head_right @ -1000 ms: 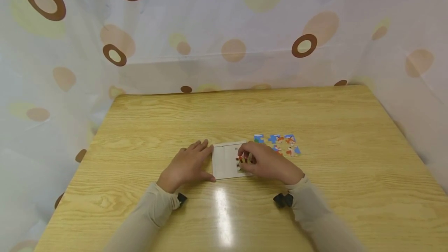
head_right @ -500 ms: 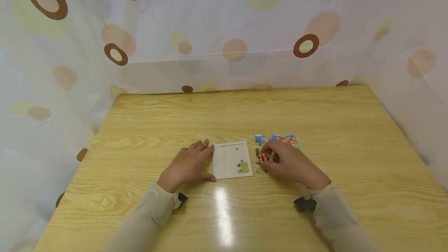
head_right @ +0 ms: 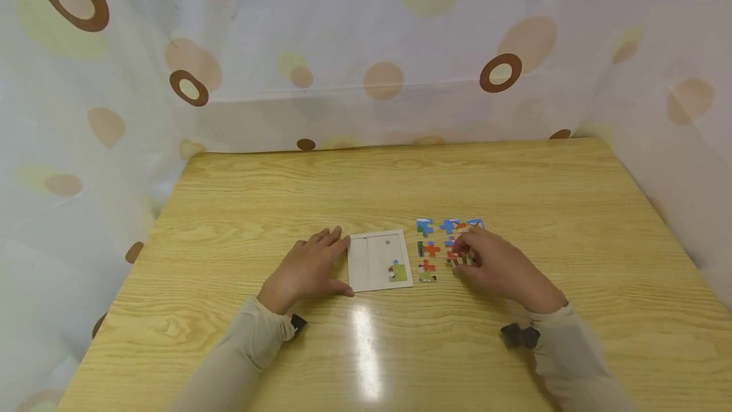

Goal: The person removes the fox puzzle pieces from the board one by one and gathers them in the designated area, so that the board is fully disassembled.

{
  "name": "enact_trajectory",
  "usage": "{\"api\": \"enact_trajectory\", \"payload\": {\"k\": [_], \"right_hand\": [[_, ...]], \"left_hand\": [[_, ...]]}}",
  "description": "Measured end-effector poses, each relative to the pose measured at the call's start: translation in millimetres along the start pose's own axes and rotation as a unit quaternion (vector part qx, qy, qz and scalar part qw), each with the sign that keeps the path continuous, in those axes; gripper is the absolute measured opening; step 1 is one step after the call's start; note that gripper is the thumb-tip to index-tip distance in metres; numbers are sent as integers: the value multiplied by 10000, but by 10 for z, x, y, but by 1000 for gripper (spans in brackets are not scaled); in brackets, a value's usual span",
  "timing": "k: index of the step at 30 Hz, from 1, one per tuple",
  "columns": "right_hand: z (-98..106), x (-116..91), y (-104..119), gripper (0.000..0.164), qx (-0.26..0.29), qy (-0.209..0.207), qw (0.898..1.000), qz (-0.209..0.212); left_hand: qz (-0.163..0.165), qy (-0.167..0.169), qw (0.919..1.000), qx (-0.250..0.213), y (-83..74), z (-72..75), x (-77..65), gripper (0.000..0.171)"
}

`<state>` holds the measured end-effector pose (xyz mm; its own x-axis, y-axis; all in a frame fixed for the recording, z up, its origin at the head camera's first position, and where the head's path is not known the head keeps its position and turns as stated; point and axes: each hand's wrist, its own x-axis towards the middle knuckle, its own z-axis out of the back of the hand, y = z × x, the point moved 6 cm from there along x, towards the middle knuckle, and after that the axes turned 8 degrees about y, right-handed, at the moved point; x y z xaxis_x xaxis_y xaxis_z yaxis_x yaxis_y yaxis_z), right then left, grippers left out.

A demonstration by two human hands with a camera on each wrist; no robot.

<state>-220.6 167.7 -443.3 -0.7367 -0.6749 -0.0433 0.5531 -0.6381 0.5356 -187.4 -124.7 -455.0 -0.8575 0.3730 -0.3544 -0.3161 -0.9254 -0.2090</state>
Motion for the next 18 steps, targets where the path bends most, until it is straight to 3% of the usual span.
{"api": "enact_trajectory", "payload": {"k": [8, 18], "right_hand": [[-43, -69, -87, 21, -193, 124, 9997, -104], [-173, -34, -50, 22, -145, -10, 9998, 145]], "left_hand": [[-28, -11, 10000, -74, -3, 5, -10, 98], [-21, -14, 9999, -131, 1, -4, -5, 99]]}}
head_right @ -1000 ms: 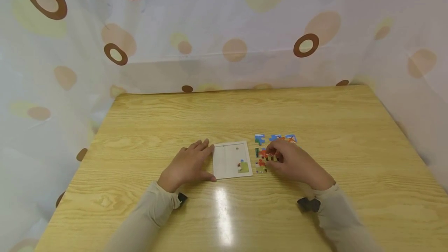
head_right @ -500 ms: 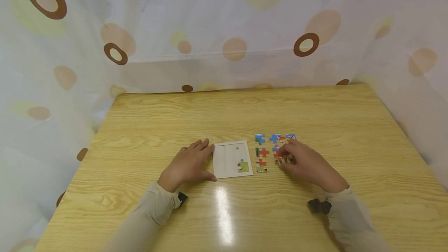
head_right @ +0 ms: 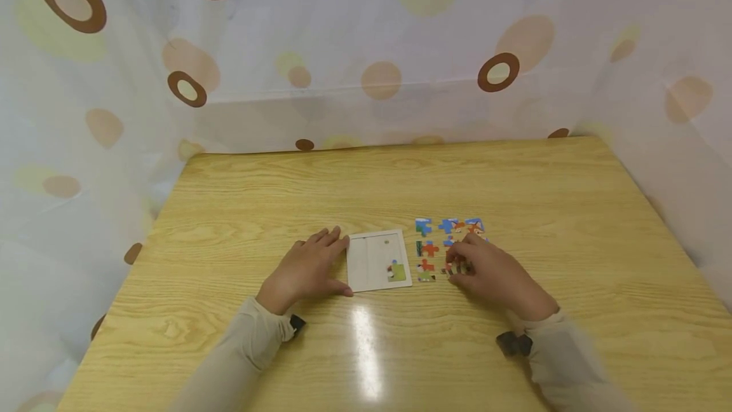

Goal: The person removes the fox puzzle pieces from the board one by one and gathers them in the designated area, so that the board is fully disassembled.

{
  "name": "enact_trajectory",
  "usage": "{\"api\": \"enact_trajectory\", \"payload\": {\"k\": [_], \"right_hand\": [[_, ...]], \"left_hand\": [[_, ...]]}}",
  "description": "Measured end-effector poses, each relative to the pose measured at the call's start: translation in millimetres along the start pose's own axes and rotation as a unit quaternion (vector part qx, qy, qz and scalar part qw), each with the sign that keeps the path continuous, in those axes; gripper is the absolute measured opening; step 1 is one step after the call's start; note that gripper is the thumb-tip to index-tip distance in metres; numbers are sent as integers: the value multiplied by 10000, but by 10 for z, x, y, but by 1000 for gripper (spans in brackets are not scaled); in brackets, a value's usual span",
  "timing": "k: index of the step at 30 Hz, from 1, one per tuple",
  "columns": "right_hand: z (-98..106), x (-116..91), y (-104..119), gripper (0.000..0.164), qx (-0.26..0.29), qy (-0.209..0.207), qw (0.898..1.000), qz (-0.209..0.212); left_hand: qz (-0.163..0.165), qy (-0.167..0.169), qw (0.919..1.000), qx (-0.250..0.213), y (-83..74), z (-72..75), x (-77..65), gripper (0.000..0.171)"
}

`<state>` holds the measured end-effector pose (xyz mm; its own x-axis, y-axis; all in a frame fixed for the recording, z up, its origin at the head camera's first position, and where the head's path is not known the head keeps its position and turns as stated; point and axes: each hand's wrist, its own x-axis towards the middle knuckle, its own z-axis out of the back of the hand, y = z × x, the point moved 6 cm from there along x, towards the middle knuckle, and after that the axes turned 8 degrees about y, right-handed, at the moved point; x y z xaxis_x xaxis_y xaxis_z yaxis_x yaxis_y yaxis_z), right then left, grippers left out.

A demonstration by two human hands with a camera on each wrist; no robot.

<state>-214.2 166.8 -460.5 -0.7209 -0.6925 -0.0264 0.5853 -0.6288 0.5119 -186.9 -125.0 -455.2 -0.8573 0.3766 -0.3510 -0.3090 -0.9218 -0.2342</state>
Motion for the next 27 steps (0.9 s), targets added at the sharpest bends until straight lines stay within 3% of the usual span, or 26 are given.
{"api": "enact_trajectory", "payload": {"k": [9, 20, 27], "right_hand": [[-48, 5, 43, 23, -76, -77, 9999, 36], [6, -4, 74, 21, -86, -80, 9999, -76], [41, 11, 122, 18, -150, -224, 9996, 64]], "left_hand": [[-19, 14, 10000, 64, -10, -3, -7, 98], [-41, -13, 10000, 17, -11, 11, -13, 98], [-52, -30, 10000, 52, -6, 6, -7, 97]]}}
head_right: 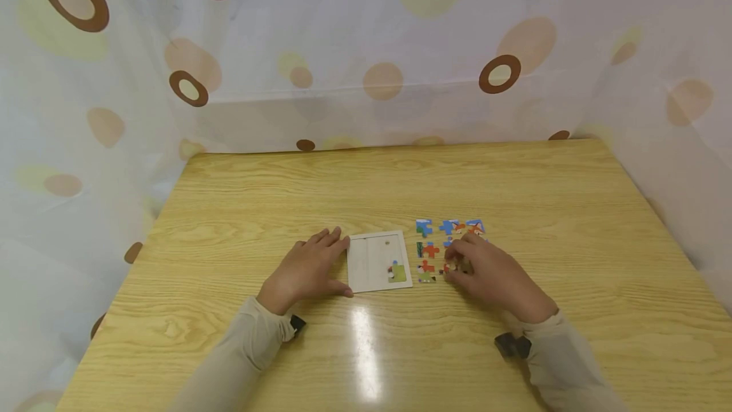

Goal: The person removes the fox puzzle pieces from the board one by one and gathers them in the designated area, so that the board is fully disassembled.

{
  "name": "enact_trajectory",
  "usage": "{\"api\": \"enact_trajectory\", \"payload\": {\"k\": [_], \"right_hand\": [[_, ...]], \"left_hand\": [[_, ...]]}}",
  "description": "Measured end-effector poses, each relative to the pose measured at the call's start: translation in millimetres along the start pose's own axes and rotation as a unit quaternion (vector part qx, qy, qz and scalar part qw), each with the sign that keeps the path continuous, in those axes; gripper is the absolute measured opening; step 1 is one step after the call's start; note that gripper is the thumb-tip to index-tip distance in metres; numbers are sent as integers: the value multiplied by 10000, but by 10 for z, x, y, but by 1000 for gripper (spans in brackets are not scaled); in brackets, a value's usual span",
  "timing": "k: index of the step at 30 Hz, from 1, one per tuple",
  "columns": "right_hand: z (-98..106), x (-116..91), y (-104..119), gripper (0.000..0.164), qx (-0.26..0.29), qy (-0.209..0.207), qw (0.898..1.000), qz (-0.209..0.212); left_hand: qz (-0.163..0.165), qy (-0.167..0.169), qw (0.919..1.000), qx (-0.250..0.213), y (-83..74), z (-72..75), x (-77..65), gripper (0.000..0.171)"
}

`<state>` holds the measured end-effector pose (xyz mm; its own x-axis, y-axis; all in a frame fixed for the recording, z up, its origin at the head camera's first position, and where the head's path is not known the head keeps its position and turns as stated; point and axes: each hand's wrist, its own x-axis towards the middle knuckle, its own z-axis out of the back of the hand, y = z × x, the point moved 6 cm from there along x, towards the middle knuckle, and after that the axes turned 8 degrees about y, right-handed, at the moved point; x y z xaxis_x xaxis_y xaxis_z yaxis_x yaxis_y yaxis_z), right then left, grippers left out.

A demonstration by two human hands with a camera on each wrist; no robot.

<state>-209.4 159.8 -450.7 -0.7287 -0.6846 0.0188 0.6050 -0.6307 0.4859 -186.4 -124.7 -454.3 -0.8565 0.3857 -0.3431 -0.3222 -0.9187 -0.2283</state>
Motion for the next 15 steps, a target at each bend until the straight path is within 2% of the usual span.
{"api": "enact_trajectory", "payload": {"k": [7, 15], "right_hand": [[-12, 92, 62, 17, -72, 46, 9998, 152], [-33, 241, 172, 20, 230, 17, 9992, 334]], "left_hand": [[-4, 2, 10000, 35, 1, -7, 2, 97], [52, 26, 9999, 125, 12, -18, 16, 99]]}}
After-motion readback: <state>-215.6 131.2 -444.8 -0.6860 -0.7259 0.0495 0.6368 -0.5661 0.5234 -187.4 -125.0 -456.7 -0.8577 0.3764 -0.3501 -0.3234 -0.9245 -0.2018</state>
